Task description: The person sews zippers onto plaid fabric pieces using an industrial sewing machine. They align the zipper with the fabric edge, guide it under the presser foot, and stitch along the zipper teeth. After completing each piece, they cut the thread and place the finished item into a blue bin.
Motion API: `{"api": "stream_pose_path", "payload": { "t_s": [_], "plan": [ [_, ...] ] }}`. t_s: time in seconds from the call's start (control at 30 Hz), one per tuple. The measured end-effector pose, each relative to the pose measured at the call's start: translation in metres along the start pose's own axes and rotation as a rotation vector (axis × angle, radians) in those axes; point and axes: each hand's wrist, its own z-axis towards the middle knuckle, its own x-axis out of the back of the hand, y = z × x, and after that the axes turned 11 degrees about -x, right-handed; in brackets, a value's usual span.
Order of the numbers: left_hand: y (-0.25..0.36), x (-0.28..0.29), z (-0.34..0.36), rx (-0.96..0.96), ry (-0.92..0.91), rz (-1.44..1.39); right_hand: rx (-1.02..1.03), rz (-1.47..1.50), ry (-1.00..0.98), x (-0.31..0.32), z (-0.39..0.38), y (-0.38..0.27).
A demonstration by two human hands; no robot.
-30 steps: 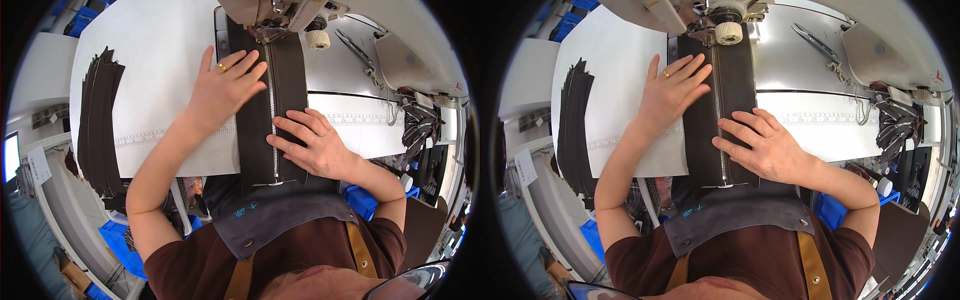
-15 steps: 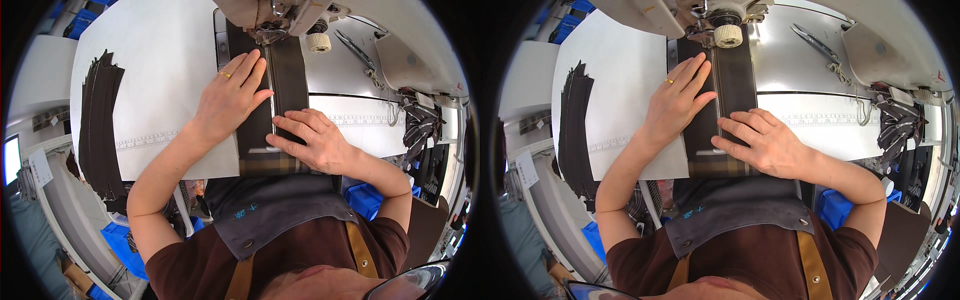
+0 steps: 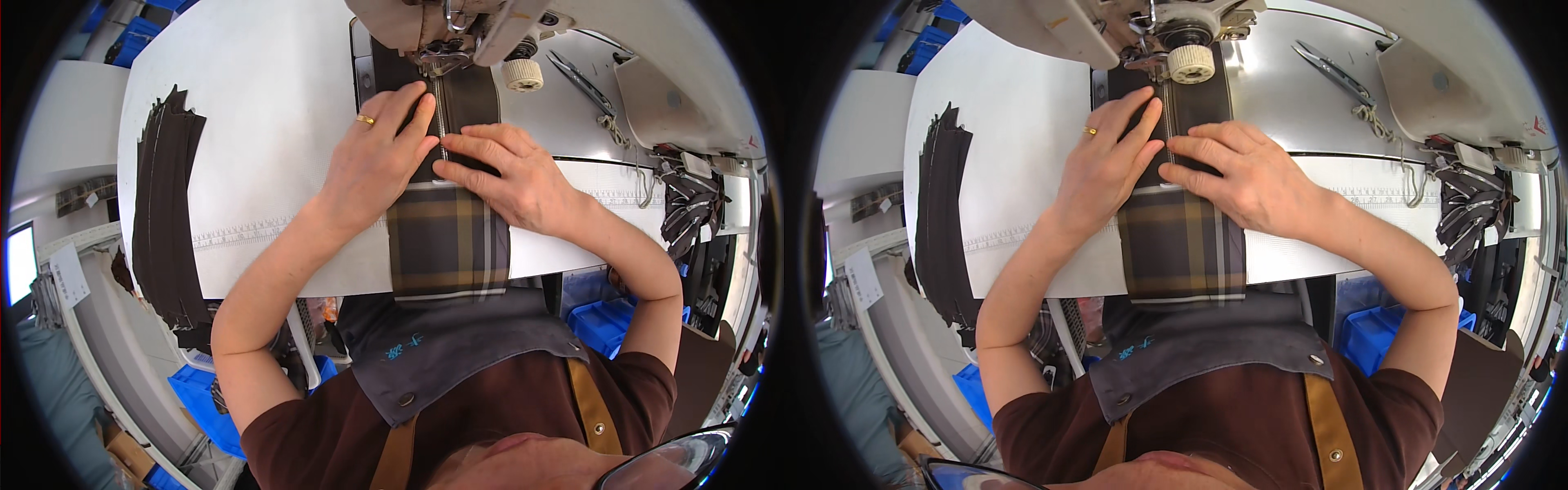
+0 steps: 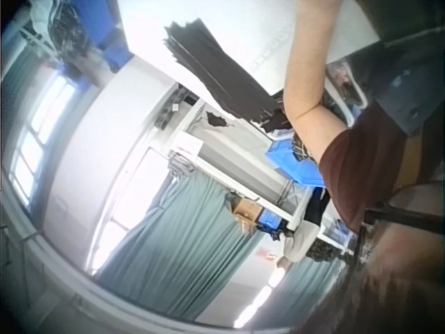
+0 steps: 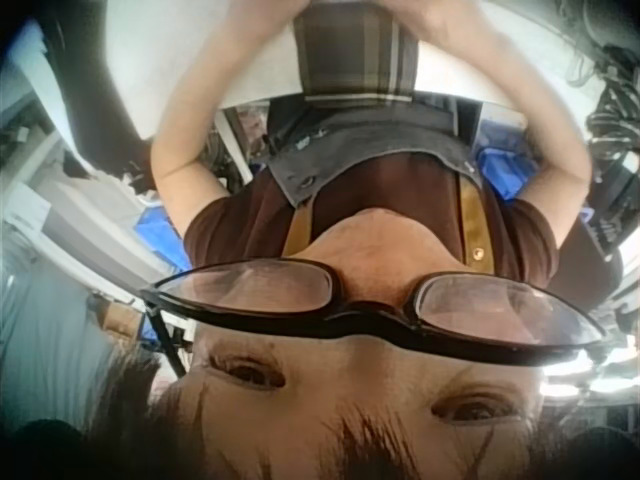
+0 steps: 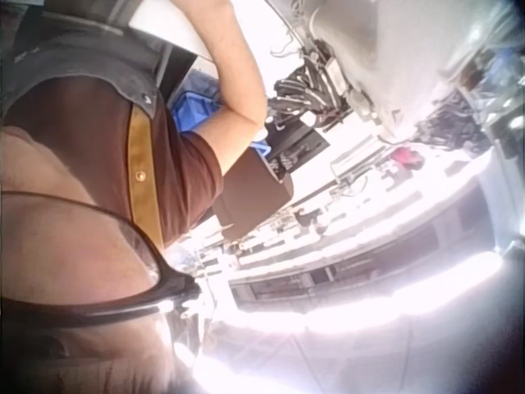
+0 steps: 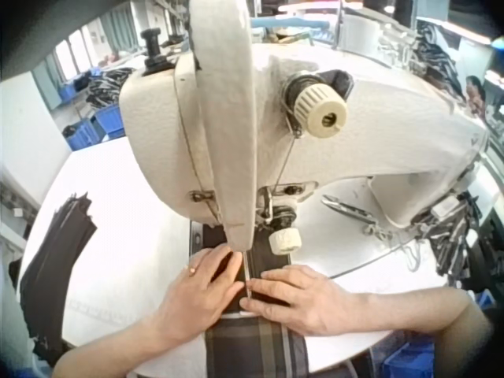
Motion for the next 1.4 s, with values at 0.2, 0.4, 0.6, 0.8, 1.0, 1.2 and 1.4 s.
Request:
{"api": "stream_pose_path", "payload": {
  "t_s": [0.2,0.4,0.6,0.8,1.0,1.2,1.4],
  "plan": [
    [-0.009,-0.001,-0.002,-0.047,0.037,-0.012,0.021,0.003,0.013,-0.002,0.013,0.018],
    [-0.017,0.005,0.0,-0.072,0.027,-0.1,-0.003,0.009,0.001,-0.004,0.025,0.032],
    [-0.032,0.003,0.006,-0.065,0.048,-0.122,-0.058,-0.022,0.042,-0.01,0.03,0.036],
    [-0.039,-0.002,0.011,-0.044,0.056,-0.06,-0.103,-0.046,0.145,-0.007,0.024,0.043],
    [-0.042,-0.007,0.011,-0.04,0.091,-0.048,-1.099,1.361,-0.144,0.022,0.046,0.028],
    [-0.047,-0.005,0.012,-0.026,0.12,-0.111,-0.866,0.75,-0.224,0.022,0.052,0.033],
    [-0.044,-0.006,0.019,-0.051,0.024,0.018,-0.272,0.061,0.231,-0.019,0.05,0.03]
  ]
}}
